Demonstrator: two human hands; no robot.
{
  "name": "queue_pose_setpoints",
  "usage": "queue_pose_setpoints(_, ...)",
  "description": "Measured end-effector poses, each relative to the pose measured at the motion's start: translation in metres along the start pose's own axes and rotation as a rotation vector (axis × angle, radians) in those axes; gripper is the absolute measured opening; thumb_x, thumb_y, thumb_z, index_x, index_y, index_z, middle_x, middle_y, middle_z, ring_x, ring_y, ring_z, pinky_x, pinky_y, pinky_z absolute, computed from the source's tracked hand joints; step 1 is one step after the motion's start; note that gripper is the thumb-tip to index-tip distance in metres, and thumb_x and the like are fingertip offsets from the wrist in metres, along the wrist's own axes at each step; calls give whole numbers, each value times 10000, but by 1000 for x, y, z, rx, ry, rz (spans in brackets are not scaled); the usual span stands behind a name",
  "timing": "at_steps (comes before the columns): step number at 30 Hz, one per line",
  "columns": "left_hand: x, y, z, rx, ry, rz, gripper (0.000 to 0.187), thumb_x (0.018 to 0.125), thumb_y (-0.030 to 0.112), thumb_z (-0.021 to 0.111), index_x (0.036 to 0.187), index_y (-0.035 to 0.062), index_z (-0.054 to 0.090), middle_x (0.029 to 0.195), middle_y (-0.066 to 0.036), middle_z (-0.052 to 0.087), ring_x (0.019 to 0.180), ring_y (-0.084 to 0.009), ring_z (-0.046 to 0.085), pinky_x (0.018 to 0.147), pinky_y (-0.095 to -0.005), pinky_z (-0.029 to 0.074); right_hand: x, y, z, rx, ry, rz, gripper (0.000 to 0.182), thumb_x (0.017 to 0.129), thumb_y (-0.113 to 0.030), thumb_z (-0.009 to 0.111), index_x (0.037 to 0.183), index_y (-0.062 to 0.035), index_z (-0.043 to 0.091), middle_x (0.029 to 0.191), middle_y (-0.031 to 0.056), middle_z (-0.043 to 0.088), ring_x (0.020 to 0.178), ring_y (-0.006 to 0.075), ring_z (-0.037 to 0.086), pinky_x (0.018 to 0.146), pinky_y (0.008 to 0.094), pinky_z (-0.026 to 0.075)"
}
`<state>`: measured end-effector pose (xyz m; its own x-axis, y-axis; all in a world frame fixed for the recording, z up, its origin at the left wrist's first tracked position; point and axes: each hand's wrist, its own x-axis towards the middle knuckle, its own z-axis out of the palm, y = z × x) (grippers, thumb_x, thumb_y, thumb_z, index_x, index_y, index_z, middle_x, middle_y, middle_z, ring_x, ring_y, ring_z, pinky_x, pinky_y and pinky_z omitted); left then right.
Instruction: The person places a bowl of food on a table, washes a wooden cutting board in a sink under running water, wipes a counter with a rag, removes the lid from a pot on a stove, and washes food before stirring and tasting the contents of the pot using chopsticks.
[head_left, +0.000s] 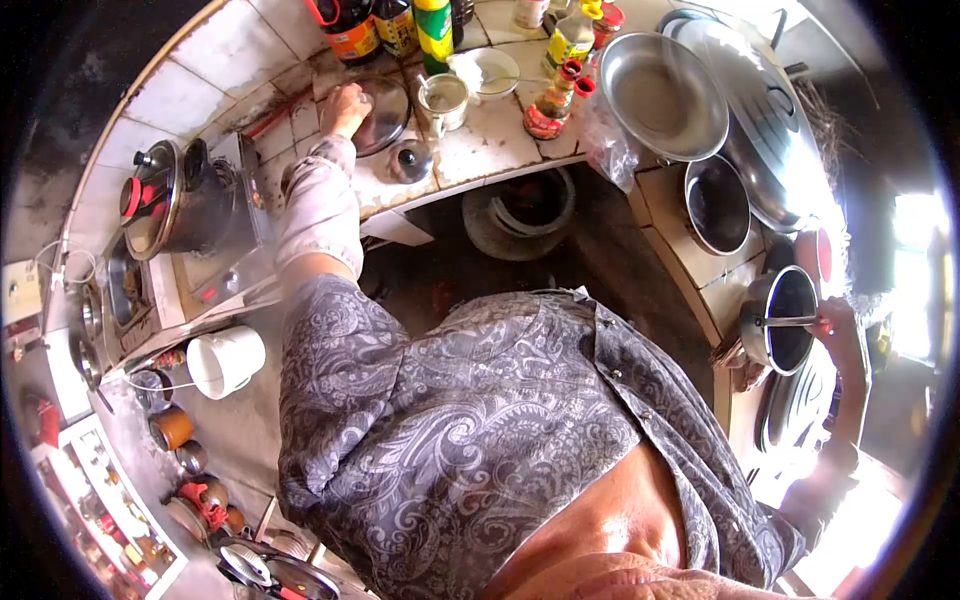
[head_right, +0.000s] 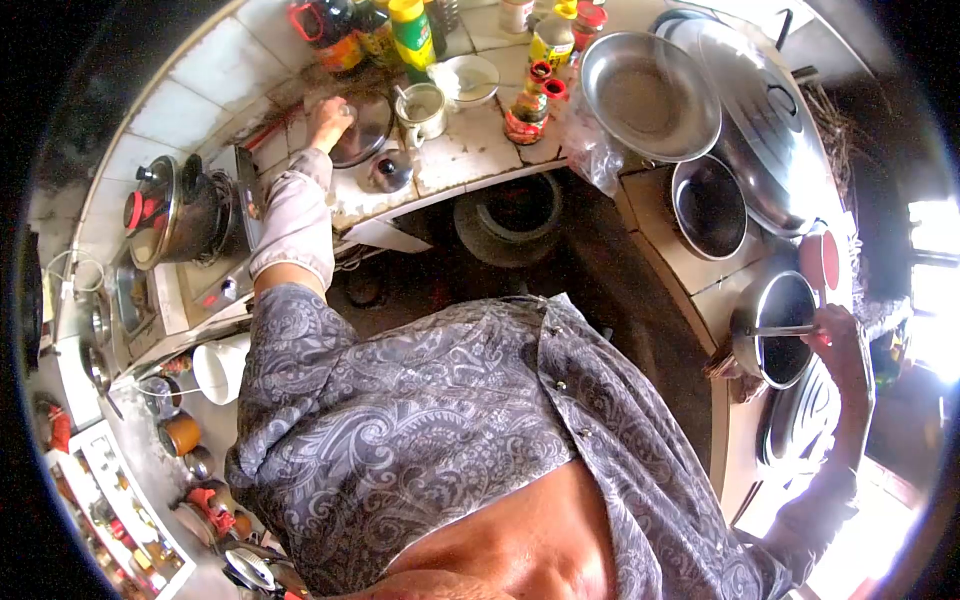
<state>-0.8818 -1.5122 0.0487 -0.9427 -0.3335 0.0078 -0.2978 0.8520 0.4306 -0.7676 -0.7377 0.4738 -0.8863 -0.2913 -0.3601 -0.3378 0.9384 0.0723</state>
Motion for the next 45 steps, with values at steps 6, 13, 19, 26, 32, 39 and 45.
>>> queue_pose_setpoints(6,-27,13,-50,124,95,14,257,752,209,589,906,13,652,984,-230,627,928,-370,605,814,-445,492,32,-112,-45,19,78,-49,175,650,1,669,729,-5,513,713,98,499,673,238,518,612,345,407)
queue_pose_setpoints(13,-92,-36,-104,-82,124,58,263,764,257,601,828,5,643,827,-217,645,784,-399,616,729,-473,488,102,-264,-80,-80,132,-449,103,697,-4,619,736,-29,527,716,85,527,658,217,545,611,364,448)
queue_pose_setpoints(19,-196,-73,-109,-186,168,-95,278,749,240,679,959,62,642,885,-150,652,852,-307,633,746,-414,500,198,-385,-80,-71,199,-847,126,776,-120,655,777,-25,571,752,90,570,681,232,572,641,374,462)
queue_pose_setpoints(26,-337,-83,-138,-256,163,-247,376,761,141,686,1117,65,597,867,-83,602,821,-252,585,767,-360,475,313,-500,-37,-68,229,-1088,219,821,-260,669,828,-49,615,729,91,585,700,244,614,653,404,477)
queue_pose_setpoints(32,-416,-86,-161,-158,211,-383,354,776,122,671,1118,46,619,972,-100,600,883,-219,595,751,-357,482,370,-577,-4,-187,220,-1036,299,756,-367,699,908,-110,681,803,110,673,760,279,668,693,451,530)
queue_pose_setpoints(39,-437,-80,-186,-350,177,-626,317,804,91,652,1112,18,624,1021,-130,594,817,-224,619,682,-321,513,430,-603,31,-159,187,-1062,368,742,-390,704,976,-106,688,841,110,672,838,285,654,702,460,533)
queue_pose_setpoints(45,-408,-62,-201,-340,208,-600,328,798,62,646,1124,31,619,1014,-123,596,813,-211,607,655,-299,514,449,-618,41,-215,112,-1020,401,766,-434,669,999,-107,681,887,114,675,864,291,649,713,442,536)
